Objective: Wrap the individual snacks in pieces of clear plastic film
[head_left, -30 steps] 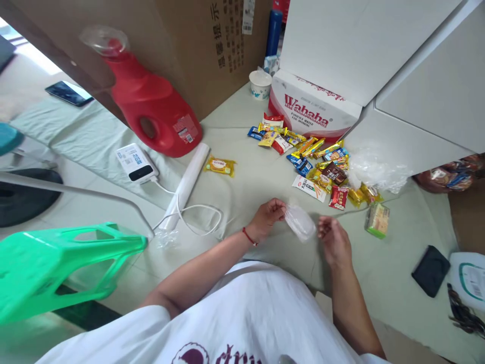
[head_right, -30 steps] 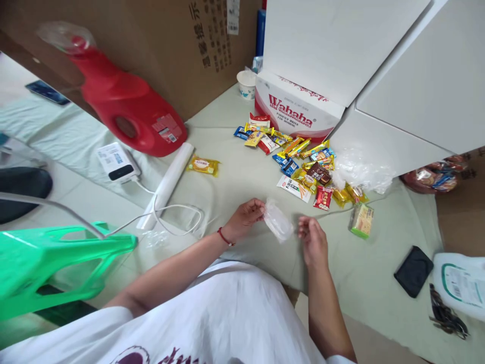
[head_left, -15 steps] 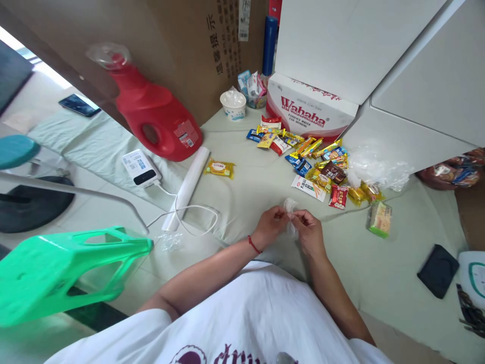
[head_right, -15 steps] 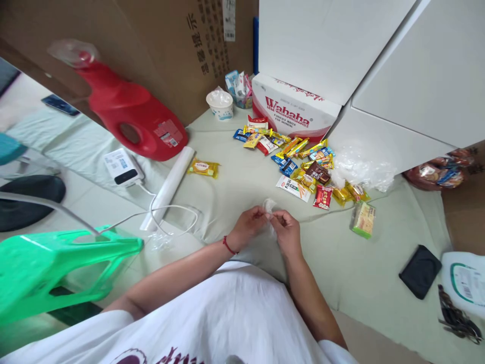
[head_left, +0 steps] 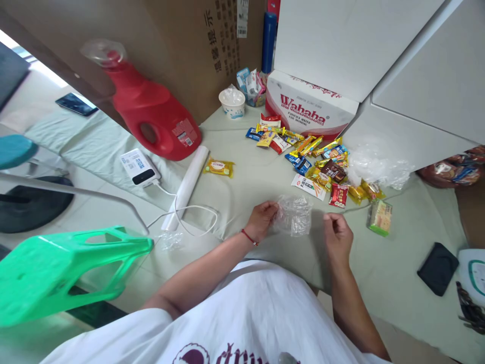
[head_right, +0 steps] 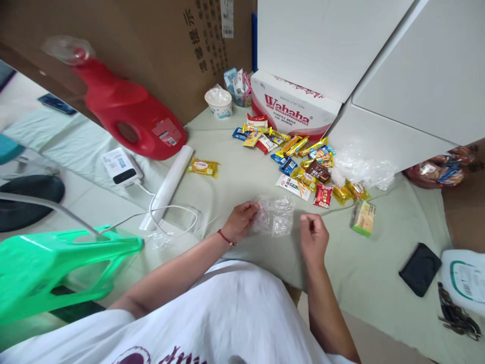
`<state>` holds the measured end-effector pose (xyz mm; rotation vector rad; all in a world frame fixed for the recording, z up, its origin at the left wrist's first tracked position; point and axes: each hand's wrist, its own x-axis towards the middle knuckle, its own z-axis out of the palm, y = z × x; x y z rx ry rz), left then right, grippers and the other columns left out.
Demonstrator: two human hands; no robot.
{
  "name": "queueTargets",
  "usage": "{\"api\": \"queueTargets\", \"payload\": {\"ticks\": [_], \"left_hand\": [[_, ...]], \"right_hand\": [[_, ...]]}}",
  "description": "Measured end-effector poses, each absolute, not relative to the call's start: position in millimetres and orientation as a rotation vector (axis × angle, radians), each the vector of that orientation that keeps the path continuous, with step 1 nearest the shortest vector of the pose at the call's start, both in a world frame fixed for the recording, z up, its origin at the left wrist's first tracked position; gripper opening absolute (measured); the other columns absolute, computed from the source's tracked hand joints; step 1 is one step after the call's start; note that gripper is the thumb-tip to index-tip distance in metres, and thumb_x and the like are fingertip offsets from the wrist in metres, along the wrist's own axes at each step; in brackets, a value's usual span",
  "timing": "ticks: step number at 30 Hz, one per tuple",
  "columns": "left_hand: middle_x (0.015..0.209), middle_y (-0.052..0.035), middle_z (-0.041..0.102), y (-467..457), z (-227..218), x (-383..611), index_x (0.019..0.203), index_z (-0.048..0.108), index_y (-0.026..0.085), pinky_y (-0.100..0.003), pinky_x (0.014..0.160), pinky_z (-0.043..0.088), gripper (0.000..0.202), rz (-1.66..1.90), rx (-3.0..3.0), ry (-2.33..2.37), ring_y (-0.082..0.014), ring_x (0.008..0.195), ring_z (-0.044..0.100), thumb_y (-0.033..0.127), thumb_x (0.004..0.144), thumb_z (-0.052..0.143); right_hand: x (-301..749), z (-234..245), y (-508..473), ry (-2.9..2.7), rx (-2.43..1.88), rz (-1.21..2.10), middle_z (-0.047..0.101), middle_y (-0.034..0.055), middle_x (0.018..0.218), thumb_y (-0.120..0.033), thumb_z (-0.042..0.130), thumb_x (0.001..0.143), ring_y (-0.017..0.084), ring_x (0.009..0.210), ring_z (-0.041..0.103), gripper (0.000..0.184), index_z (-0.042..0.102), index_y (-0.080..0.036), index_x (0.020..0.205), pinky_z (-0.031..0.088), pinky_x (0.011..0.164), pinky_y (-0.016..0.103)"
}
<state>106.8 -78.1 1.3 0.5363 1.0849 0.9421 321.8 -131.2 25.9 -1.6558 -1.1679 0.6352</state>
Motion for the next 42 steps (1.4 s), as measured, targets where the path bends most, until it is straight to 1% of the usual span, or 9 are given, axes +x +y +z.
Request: {"api": "queueTargets", "payload": {"ticks": [3,6,11,18,26,32,36,39,42], "left_hand": [[0.07,0.0008,0.063,-80.9,5.4,114.0,0.076,0.069,0.019,-0.025,0.062,0.043,0.03,0.954,0.585,1.043,-0.0128,0.065,0.056,0.047,0.072,0.081],[0.069,-0.0008,0.065,-83.4,6.4,114.6,0.073,0.069,0.02,-0.027,0.064,0.044,0.031,0.984,0.66,1.043,-0.0135,0.066,0.056,0.049,0.076,0.078],[0.069,0.0018,0.06,-84.4,2.1,106.3,0.074,0.062,0.021,-0.026,0.062,0.043,0.034,1.077,0.606,1.157,-0.0127,0.065,0.054,0.052,0.078,0.074],[0.059,0.006,0.048,-77.5,9.7,101.9,0.076,0.062,0.019,-0.023,0.055,0.031,0.037,1.134,0.767,1.284,-0.0096,0.056,0.039,0.055,0.082,0.067],[0.051,0.0076,0.043,-52.3,28.7,55.2,0.08,0.066,0.017,-0.022,0.049,0.022,0.041,0.802,0.962,0.976,-0.0074,0.048,0.032,0.057,0.076,0.075],[0.046,0.0106,0.036,-51.9,17.0,60.6,0.079,0.055,0.021,-0.021,0.045,0.023,0.03,0.979,0.733,1.191,-0.0079,0.044,0.028,0.047,0.081,0.07],[0.047,0.0095,0.037,-57.2,7.3,70.6,0.078,0.053,0.021,-0.021,0.046,0.024,0.021,1.0,0.72,1.251,-0.0085,0.044,0.029,0.039,0.086,0.063],[0.049,0.0091,0.037,-60.6,7.2,75.0,0.079,0.054,0.021,-0.021,0.047,0.025,0.02,1.0,0.742,1.241,-0.0087,0.046,0.031,0.038,0.088,0.061],[0.052,0.0091,0.038,-61.6,9.3,75.3,0.081,0.055,0.021,-0.021,0.048,0.027,0.023,1.014,0.803,1.195,-0.0086,0.047,0.032,0.041,0.089,0.062]], "right_hand": [[287.1,29.7,-133.3,-1.659,-1.497,0.705,0.071,0.0058,0.101,-0.04,0.076,0.084,0.026,0.096,0.061,0.021,0.075,-0.028,0.102,0.048,0.088,0.04],[262.8,22.2,-130.6,-1.734,-1.448,0.784,0.073,0.0065,0.101,-0.034,0.068,0.088,0.028,0.1,0.062,0.01,0.074,-0.028,0.092,0.046,0.094,0.044],[270.7,20.1,-126.1,-1.262,-1.466,1.168,0.064,-0.0002,0.078,-0.046,0.066,0.091,0.018,0.071,0.056,0.022,0.066,-0.025,0.085,0.047,0.07,0.031],[286.5,41.8,-115.4,-0.909,-1.387,1.29,0.061,-0.0023,0.075,-0.061,0.077,0.081,0.013,0.065,0.053,0.042,0.06,-0.024,0.082,0.048,0.06,0.026],[374.0,58.7,-83.1,-0.843,-1.416,1.389,0.051,-0.0053,0.062,-0.057,0.089,0.066,0.01,0.05,0.041,0.047,0.059,-0.024,0.081,0.034,0.044,0.023],[399.1,37.0,-61.9,-1.008,-1.777,0.878,0.06,0.0021,0.075,-0.061,0.074,0.074,0.019,0.068,0.053,0.042,0.058,-0.023,0.084,0.047,0.061,0.033],[363.4,38.5,-77.8,-1.413,-1.783,0.206,0.065,0.0137,0.114,-0.061,0.063,0.087,0.028,0.104,0.06,0.045,0.066,-0.02,0.105,0.052,0.091,0.047],[322.1,42.6,-86.2,-1.908,-1.472,0.282,0.063,0.0141,0.133,-0.056,0.071,0.088,0.032,0.128,0.052,0.045,0.069,-0.024,0.121,0.04,0.112,0.053],[297.1,41.5,-80.3,-2.054,-1.291,0.595,0.072,0.0106,0.11,-0.047,0.067,0.094,0.029,0.114,0.059,0.025,0.075,-0.025,0.102,0.043,0.107,0.05]]}}
